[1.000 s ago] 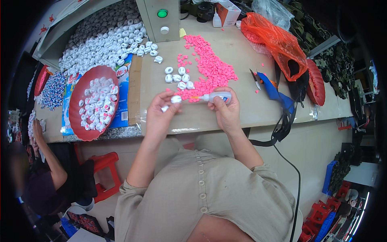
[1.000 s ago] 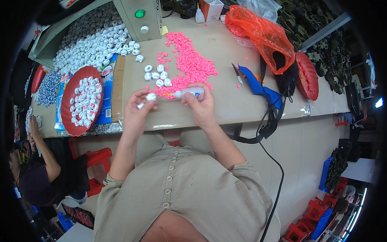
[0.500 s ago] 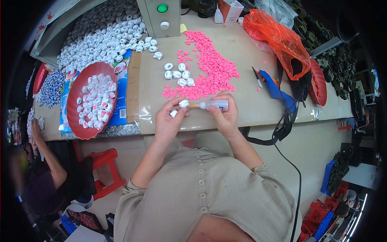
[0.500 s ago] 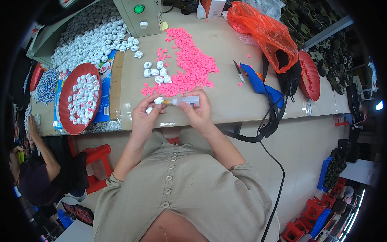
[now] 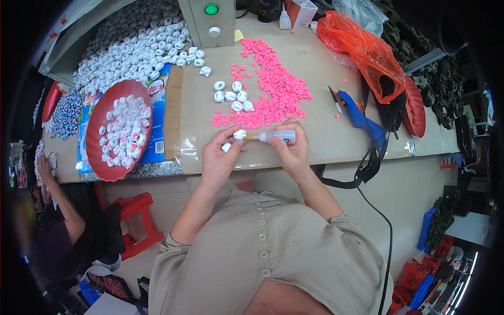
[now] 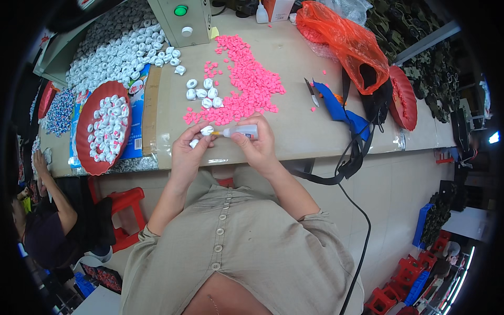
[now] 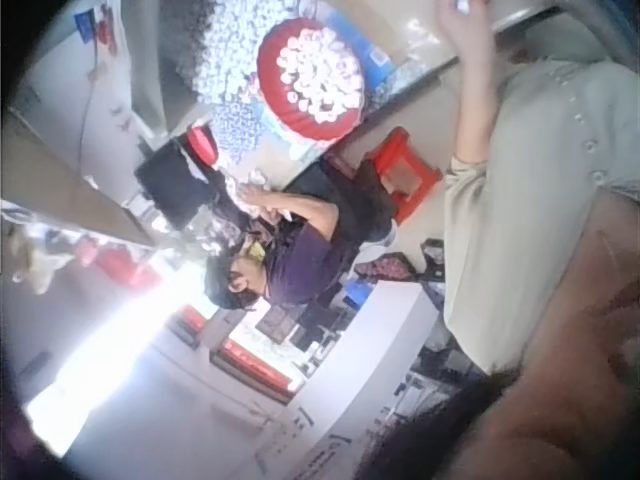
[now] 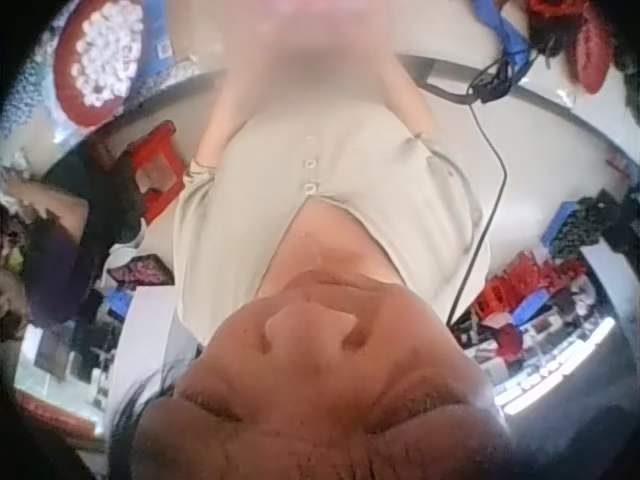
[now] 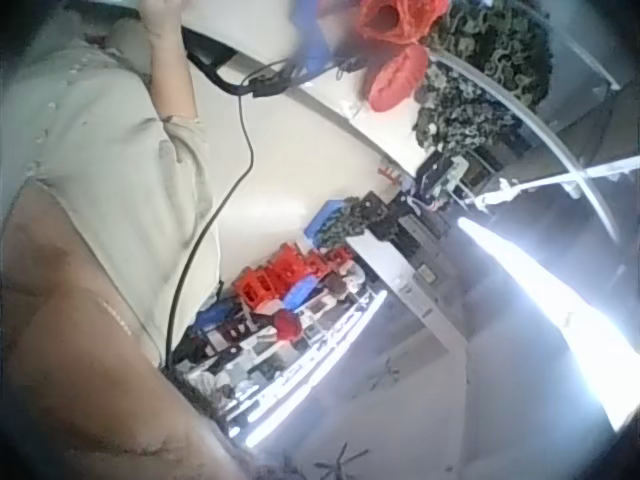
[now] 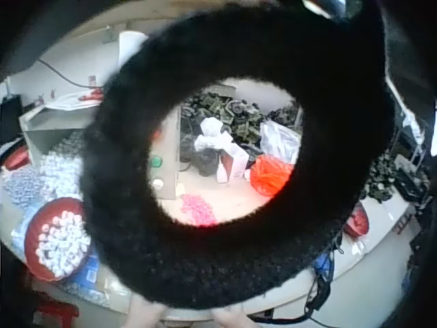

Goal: The person applies glue from a bottle to small white and pink plastic components, then joins them together by hand.

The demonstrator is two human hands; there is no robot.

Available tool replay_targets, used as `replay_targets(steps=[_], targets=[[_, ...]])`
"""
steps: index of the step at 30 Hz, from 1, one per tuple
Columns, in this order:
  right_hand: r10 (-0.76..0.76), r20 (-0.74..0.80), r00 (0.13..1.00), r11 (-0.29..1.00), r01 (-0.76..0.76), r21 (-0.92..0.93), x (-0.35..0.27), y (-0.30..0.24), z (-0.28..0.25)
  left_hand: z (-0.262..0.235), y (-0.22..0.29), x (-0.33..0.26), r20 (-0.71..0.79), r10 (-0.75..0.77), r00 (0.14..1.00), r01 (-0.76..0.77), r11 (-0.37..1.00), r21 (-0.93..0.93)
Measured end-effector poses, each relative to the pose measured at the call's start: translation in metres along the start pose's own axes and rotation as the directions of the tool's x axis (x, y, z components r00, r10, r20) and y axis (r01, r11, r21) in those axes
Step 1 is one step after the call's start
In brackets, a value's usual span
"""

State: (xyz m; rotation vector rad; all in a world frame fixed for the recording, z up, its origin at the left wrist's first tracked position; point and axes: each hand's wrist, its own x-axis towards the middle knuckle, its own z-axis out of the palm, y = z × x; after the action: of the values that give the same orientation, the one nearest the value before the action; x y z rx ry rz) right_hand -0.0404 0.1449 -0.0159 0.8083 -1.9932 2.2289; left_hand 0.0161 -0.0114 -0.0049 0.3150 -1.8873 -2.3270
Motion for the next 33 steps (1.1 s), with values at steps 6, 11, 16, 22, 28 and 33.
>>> replay_targets(steps=[6, 11, 16, 22, 28, 33], targets=[[-0.032, 0.007, 0.999, 0.999, 0.033, -0.033, 0.0019, 0.0003, 0.001, 0.0001, -0.0002, -0.0005, 0.003, 0.008, 1.0, -0.008, 1.0, 0.019], [-0.082, -0.007, 0.997, 0.994, 0.081, -0.07, 0.0012, -0.0018, 0.0049, 0.0029, 0.002, -0.0008, -0.011, -0.004, 1.0, 0.004, 0.999, -0.034], [-0.136, -0.028, 0.99, 0.982, 0.131, -0.134, 0.0009, -0.0023, 0.0051, 0.0028, 0.0025, -0.0002, -0.03, -0.02, 0.999, 0.019, 0.999, -0.035], [-0.14, -0.039, 0.989, 0.979, 0.133, -0.153, 0.0018, -0.0012, 0.0034, 0.0024, 0.0013, 0.0, -0.037, -0.021, 0.999, 0.019, 0.998, -0.054], [-0.056, -0.053, 0.997, 0.994, 0.051, -0.102, 0.0001, 0.0006, 0.0029, 0.0019, 0.0, 0.0001, -0.036, -0.003, 0.999, 0.0, 0.998, -0.062], [-0.027, -0.053, 0.998, 0.997, 0.023, -0.074, -0.0007, 0.0002, 0.0026, 0.0012, -0.0022, 0.001, -0.033, 0.021, 0.999, -0.023, 0.999, -0.04]])
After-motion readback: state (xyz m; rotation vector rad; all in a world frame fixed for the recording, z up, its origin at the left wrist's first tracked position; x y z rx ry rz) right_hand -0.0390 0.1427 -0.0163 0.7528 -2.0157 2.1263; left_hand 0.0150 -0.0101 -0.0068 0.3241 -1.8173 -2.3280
